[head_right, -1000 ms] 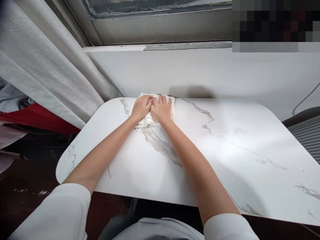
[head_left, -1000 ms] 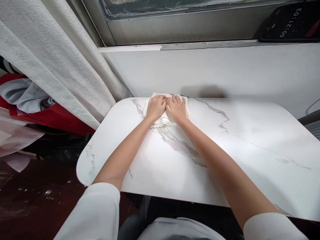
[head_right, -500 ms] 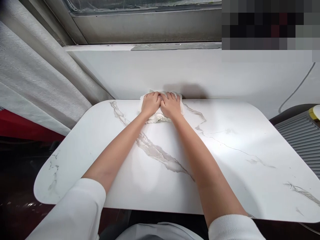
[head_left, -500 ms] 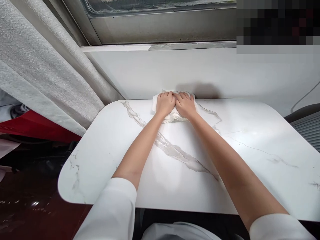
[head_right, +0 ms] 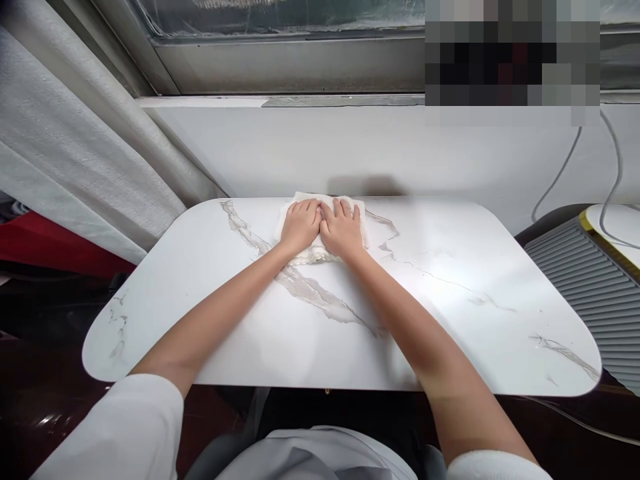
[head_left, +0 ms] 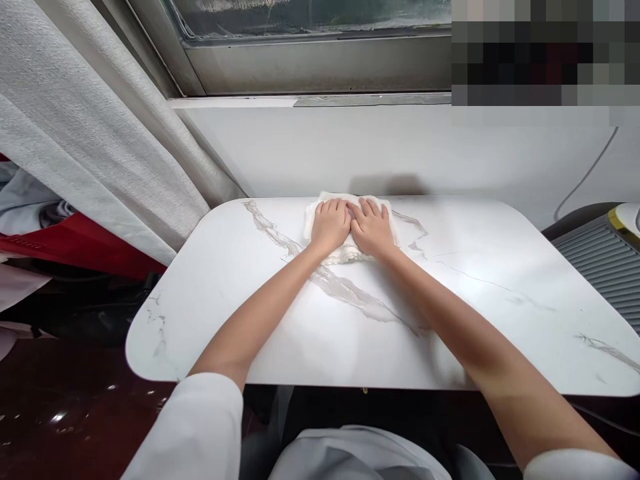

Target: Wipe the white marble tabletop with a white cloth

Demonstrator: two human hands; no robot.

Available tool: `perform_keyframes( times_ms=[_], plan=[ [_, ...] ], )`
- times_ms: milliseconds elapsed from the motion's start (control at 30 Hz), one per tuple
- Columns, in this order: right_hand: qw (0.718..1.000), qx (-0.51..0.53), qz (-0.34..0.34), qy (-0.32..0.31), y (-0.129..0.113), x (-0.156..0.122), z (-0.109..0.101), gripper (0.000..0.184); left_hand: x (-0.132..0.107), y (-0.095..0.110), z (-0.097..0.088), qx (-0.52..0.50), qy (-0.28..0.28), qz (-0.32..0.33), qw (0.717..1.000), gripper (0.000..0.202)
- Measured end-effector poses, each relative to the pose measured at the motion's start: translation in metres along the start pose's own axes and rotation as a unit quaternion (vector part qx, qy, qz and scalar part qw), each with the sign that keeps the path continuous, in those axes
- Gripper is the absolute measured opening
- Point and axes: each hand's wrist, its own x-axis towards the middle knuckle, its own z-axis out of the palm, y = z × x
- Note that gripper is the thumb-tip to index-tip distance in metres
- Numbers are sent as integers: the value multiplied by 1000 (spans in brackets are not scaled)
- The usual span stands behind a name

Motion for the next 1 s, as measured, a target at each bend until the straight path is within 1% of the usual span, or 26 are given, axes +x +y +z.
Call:
perform_keyframes(
  times_ms=[67,167,333,400,467,567,667,867,1000],
  plan=[
    [1000,-6,-5,-3,-3,-22,-5,56,-20,8,-6,2,1,0,1000,37],
    [1000,-12,-10,-6,-6,-62,-11,56,-55,21,-16,1,-14,3,1000,39],
    [998,-24,-54,-10,-5,-129,-22,54,-118,47,-31,-17,-40,18,999,43],
    [998,-31,-60,-10,-4,-152,-26,54,-137,57,-37,-26,-53,31,998,44],
    [997,-39,-62,-6,-3,-171,-30,54,-152,67,-43,-34,-66,45,996,45],
    [997,-44,-69,4,1,-192,-35,55,-164,79,-49,-45,-83,61,994,46],
    [997,-36,-72,9,8,-203,-39,55,-169,88,-49,-49,-94,66,992,48],
    [998,-19,-65,13,32,-212,-45,59,-169,108,-41,-53,-86,96,990,49],
    [998,-21,-49,35,55,-220,-47,60,-162,127,-35,-61,-102,117,986,51]
  ],
)
